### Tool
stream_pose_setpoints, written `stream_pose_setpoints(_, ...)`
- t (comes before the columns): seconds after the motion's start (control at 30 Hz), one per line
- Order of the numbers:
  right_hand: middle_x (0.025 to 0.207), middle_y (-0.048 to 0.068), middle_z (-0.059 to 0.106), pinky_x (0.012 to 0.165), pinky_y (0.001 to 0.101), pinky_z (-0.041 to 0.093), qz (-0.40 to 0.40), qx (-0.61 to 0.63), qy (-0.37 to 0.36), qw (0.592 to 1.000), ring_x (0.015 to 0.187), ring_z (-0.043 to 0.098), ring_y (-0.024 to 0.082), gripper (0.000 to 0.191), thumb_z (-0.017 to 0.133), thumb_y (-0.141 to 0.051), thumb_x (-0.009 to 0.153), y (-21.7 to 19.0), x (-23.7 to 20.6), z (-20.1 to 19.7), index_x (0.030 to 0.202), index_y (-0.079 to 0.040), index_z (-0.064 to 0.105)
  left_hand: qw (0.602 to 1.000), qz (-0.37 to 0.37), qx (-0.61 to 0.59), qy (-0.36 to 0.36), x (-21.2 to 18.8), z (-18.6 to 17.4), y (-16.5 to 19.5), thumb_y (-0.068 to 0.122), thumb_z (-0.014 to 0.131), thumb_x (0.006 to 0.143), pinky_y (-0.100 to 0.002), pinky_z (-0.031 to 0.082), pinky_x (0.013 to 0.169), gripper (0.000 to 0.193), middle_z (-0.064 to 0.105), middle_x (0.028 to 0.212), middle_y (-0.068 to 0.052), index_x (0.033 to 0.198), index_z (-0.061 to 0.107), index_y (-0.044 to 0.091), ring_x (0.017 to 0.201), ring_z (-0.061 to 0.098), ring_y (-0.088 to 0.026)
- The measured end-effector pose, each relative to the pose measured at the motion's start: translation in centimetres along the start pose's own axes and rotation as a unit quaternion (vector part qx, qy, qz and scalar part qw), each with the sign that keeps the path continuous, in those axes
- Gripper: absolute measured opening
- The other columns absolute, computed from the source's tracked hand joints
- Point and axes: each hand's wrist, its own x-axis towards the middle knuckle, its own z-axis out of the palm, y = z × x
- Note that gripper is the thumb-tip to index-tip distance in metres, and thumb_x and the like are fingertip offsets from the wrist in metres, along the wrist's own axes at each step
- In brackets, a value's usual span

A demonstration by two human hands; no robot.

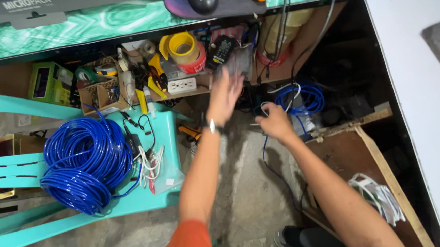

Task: The person strips insulation from the ends of electrical wires using wire strippers, pulls the insulation off by hand, and twists the exposed copper strands. They then insert the prepared wire ends into a small white connector housing and work the wires into place.

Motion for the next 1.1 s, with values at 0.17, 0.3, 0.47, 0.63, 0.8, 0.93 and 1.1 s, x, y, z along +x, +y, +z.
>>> stream_pose_setpoints(0.17, 0.113, 0.017, 0.072, 0.091, 0.0368, 0.054, -0.016, 0.147, 0.020, 0.989, 0.105, 0.069, 0.028, 0.044, 0.077, -0.019, 0.081, -2.1, 0.1, -1.1, 0.119, 0.001, 0.066, 0.993, -0.088, 0.041, -0.061, 1.2, 5.3, 3.3, 0.042, 0.071, 0.088, -0.037, 0.056, 0.090, 0.055, 0.068, 0.119, -0.014, 0.128, 0.051, 0.010, 0.109, 0.068, -0.028)
stream_pose_setpoints(0.3, 0.104, 0.015, 0.075, 0.087, 0.0352, 0.056, -0.036, 0.181, 0.056, 0.981, 0.098, 0.072, 0.024, 0.037, 0.075, -0.017, 0.083, -4.2, -0.3, -2.5, 0.114, 0.002, 0.067, 0.990, -0.045, 0.132, -0.027, -1.8, 5.1, 1.0, 0.031, 0.070, 0.094, -0.029, 0.053, 0.074, 0.038, 0.069, 0.107, -0.006, 0.124, 0.058, 0.010, 0.091, 0.065, -0.015)
stream_pose_setpoints(0.47, 0.099, 0.013, 0.075, 0.083, 0.0325, 0.056, -0.076, 0.220, 0.115, 0.966, 0.094, 0.072, 0.020, 0.029, 0.074, -0.012, 0.085, -6.6, -1.4, -5.7, 0.109, 0.003, 0.067, 0.986, 0.084, 0.139, -0.023, -3.5, 7.4, -0.6, 0.015, 0.066, 0.098, -0.024, 0.043, 0.060, 0.020, 0.063, 0.088, 0.000, 0.116, 0.060, 0.007, 0.074, 0.056, -0.007)
stream_pose_setpoints(0.63, 0.084, 0.009, 0.069, 0.061, 0.0305, 0.053, -0.012, 0.438, 0.041, 0.898, 0.070, 0.065, 0.015, 0.018, 0.067, -0.004, 0.089, -11.1, -4.6, -12.1, 0.105, 0.002, 0.065, 0.956, 0.251, 0.121, -0.094, -7.3, 15.3, 0.5, 0.009, 0.060, 0.105, -0.024, 0.040, 0.060, 0.007, 0.053, 0.082, 0.000, 0.109, 0.058, 0.004, 0.069, 0.048, -0.007)
stream_pose_setpoints(0.8, 0.080, 0.004, 0.069, 0.060, 0.0257, 0.056, -0.105, 0.372, 0.040, 0.921, 0.068, 0.065, 0.010, 0.013, 0.067, -0.004, 0.090, -13.0, -12.0, -21.4, 0.101, 0.002, 0.066, 0.928, 0.283, 0.127, -0.206, -13.1, 23.1, 0.7, 0.004, 0.058, 0.109, -0.023, 0.035, 0.058, 0.006, 0.052, 0.084, -0.001, 0.114, 0.056, 0.004, 0.068, 0.044, -0.007)
stream_pose_setpoints(0.93, 0.078, 0.002, 0.070, 0.064, 0.0249, 0.055, -0.137, 0.245, 0.099, 0.955, 0.070, 0.066, 0.008, 0.011, 0.066, -0.007, 0.092, -12.0, -20.0, -28.5, 0.100, 0.001, 0.066, 0.896, 0.249, 0.129, -0.345, -17.7, 28.5, -1.9, 0.002, 0.060, 0.114, -0.023, 0.034, 0.060, 0.005, 0.053, 0.087, -0.002, 0.117, 0.056, 0.002, 0.067, 0.044, -0.008)
stream_pose_setpoints(1.1, 0.081, 0.003, 0.071, 0.067, 0.0268, 0.057, -0.128, 0.113, 0.222, 0.960, 0.074, 0.068, 0.009, 0.010, 0.066, -0.008, 0.095, -8.4, -29.7, -34.3, 0.102, -0.001, 0.066, 0.848, 0.173, 0.181, -0.467, -22.5, 34.6, -6.7, 0.003, 0.062, 0.116, -0.022, 0.036, 0.061, 0.007, 0.056, 0.091, -0.002, 0.117, 0.056, 0.001, 0.070, 0.046, -0.008)
